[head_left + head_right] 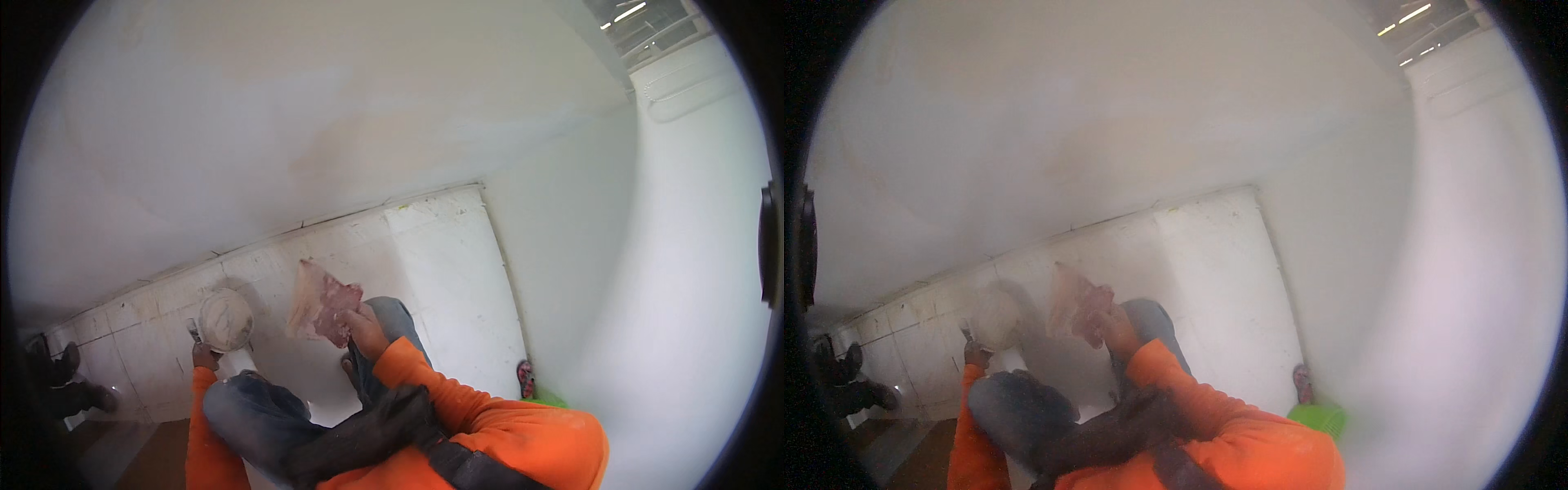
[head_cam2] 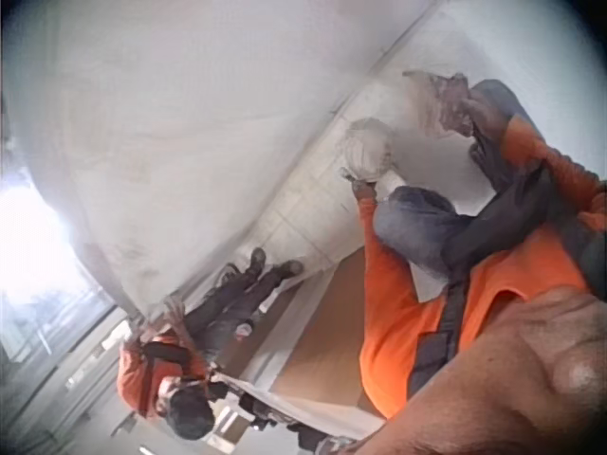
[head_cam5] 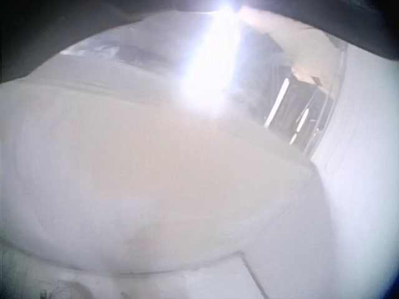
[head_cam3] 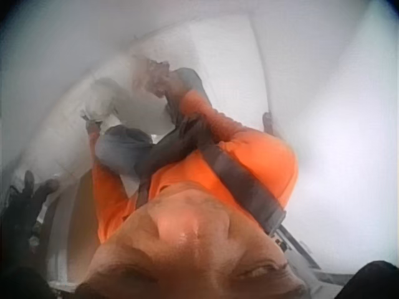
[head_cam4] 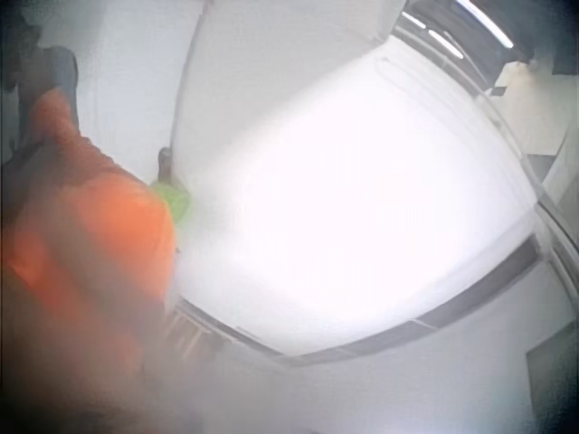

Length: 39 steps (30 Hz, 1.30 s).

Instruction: The person applies a substance to a wall using a putty knife and a scraper, then stands and uses the tools to smooth the material along a different section of the wall.

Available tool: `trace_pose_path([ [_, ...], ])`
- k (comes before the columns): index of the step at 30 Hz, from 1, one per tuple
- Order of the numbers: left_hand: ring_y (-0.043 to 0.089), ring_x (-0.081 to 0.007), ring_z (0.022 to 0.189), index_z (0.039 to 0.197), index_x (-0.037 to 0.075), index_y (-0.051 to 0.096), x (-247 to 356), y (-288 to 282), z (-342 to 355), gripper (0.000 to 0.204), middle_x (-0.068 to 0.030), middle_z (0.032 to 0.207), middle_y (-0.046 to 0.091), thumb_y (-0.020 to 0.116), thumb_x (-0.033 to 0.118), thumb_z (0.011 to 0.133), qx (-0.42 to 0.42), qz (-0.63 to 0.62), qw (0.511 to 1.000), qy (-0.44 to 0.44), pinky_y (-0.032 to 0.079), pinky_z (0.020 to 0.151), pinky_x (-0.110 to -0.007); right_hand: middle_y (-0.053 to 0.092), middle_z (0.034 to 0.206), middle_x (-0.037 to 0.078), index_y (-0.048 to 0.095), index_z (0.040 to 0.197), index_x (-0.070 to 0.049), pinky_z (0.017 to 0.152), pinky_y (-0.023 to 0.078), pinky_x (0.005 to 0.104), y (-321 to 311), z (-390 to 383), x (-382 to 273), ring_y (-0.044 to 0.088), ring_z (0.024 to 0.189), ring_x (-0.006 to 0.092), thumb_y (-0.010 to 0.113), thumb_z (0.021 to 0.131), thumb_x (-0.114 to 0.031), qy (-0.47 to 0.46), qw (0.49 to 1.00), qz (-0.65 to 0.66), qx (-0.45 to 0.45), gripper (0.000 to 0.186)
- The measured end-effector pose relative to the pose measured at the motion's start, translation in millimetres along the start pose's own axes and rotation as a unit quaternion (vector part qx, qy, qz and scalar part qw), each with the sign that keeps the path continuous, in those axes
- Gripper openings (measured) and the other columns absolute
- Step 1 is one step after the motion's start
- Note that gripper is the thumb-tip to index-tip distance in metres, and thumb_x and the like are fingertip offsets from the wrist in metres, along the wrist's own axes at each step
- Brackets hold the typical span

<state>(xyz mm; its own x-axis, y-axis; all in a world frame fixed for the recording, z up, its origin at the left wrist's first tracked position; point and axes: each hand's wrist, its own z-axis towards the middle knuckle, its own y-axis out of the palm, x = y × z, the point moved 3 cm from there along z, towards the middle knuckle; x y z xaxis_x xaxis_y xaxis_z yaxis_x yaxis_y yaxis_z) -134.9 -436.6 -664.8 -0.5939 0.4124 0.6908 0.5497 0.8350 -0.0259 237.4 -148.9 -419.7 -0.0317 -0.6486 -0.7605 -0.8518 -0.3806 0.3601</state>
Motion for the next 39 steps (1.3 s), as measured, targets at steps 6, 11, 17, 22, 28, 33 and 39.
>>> trace_pose_path([
  [6,0.062,-0.0209,0.06,0.107,0.006,0.057,52.6,0.4,-85.8,0.024,-0.0109,0.074,0.06,0.054,0.025,0.091,0.109,0.035,0.987,-0.115,0.039,0.04,-0.033,0.065,0.091,0.008,0.062,0.101,0.005,0.072,0.049,0.029,-3.8,-58.4,-1.7,0.062,0.081,0.0152,0.054,0.088,-0.012,0.096,0.991,-0.035,0.081,0.023],
  [11,0.062,-0.0226,0.07,0.11,0.005,0.055,83.0,-60.8,-189.0,0.026,-0.0125,0.084,0.061,0.053,0.022,0.091,0.127,0.03,0.981,-0.143,0.043,0.049,-0.035,0.066,0.091,0.012,0.062,0.1,0.005,0.074,0.05,0.0309,60.4,-103.0,-22.1,0.063,0.082,0.0182,0.054,0.091,-0.015,0.227,0.963,0.142,0.022,0.024],
  [17,0.063,-0.0253,0.086,0.116,0.002,0.053,161.9,-83.7,-309.8,0.029,-0.0148,0.099,0.061,0.052,0.018,0.091,0.031,0.089,0.988,-0.122,0.051,0.064,-0.039,0.055,0.074,0.005,0.059,0.103,-0.005,0.061,0.045,0.0325,142.4,-165.0,-37.5,0.05,0.06,0.0184,0.053,0.092,-0.014,0.294,0.885,0.342,0.11,0.015],
  [22,0.064,-0.0274,0.099,0.12,0.0,0.051,264.7,-84.7,-345.9,0.033,-0.0168,0.111,0.062,0.051,0.014,0.091,-0.014,0.04,0.998,-0.036,0.057,0.076,-0.042,0.053,0.072,0.007,0.058,0.105,0.002,0.056,0.041,0.0374,165.3,-156.4,-40.3,0.047,0.056,0.0206,0.058,0.08,-0.012,0.324,0.9,0.271,0.113,0.029],
  [28,0.064,-0.0262,0.104,0.125,0.0,0.046,333.6,-156.0,-425.2,0.034,-0.0169,0.118,0.06,0.05,0.015,0.095,0.049,-0.019,0.997,0.051,0.058,0.083,-0.04,0.066,0.094,0.016,0.059,0.113,0.003,0.063,0.048,0.0436,147.3,-209.2,-27.5,0.062,0.073,0.0307,0.054,0.081,-0.016,0.314,0.924,0.218,0.018,0.038],
  [33,0.063,-0.0211,0.103,0.125,0.0,0.048,281.6,9.1,-519.7,0.033,-0.0149,0.114,0.062,0.05,0.019,0.098,0.092,-0.128,0.987,0.029,0.055,0.088,-0.038,0.062,0.121,0.016,0.056,0.124,0.002,0.09,0.051,0.0467,-68.7,-219.4,-122.4,0.061,0.111,0.035,0.051,0.083,-0.017,0.23,0.948,0.054,0.212,0.045],
  [39,0.063,-0.0194,0.102,0.126,0.0,0.048,330.7,-78.6,-618.9,0.035,-0.0115,0.111,0.063,0.051,0.021,0.099,0.198,-0.046,0.979,0.013,0.055,0.088,-0.037,0.061,0.123,0.016,0.055,0.126,0.0,0.095,0.05,0.0483,-77.4,-264.4,-76.4,0.059,0.114,0.0353,0.051,0.082,-0.015,0.232,0.937,0.104,0.241,0.047],
])
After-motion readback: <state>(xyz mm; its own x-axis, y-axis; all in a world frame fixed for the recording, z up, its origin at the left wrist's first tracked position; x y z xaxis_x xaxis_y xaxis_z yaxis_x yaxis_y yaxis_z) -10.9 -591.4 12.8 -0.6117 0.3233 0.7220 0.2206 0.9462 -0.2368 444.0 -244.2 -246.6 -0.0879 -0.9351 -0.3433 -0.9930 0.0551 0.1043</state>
